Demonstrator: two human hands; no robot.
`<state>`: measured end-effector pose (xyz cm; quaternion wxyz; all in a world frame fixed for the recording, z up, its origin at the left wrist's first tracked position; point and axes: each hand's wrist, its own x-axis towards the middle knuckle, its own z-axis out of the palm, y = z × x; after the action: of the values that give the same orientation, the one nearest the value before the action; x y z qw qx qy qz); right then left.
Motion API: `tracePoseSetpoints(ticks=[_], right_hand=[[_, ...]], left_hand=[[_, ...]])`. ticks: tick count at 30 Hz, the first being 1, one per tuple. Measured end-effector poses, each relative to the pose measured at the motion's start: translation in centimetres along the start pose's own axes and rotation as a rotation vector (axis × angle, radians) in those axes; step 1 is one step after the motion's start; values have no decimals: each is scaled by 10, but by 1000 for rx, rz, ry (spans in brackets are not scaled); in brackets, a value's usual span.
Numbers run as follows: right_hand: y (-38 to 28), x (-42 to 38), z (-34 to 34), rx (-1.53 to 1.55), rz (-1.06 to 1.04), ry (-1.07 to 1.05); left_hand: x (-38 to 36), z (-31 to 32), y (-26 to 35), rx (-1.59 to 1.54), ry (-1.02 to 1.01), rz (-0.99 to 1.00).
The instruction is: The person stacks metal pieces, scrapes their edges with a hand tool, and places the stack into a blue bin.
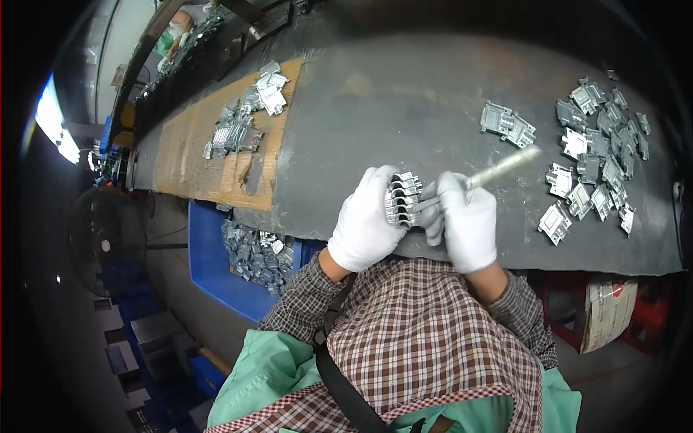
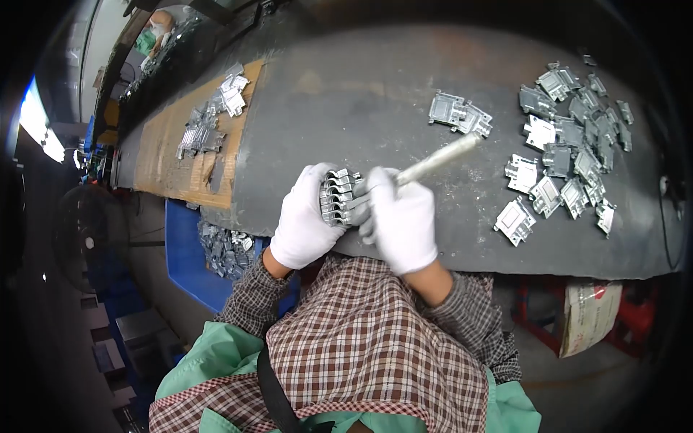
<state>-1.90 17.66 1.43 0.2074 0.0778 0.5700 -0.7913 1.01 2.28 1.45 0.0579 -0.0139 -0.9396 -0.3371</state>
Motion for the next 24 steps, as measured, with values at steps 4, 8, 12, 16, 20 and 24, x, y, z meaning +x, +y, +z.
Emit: tracePoseSetpoints(ticks=[4,8,12,16,20,24], right_hand=[[0,-1,-8,141,-57,50],[2,-9,2,-51,-202,50],[18,-3,4,-261,-361,43],[1,7,-8,161,71,-119],[1,-7,-8,150,-19,-12],[14,-17,1,-13,-155,51]], left_hand=[[-1,1,-5,12,-1,17],[1,1,2,30,8,17],[1,1,-3,65,1,33],[1,3,-5,4,22,29],[2,3,-3,-30,29,6],[2,4,-4,-20,38,5]])
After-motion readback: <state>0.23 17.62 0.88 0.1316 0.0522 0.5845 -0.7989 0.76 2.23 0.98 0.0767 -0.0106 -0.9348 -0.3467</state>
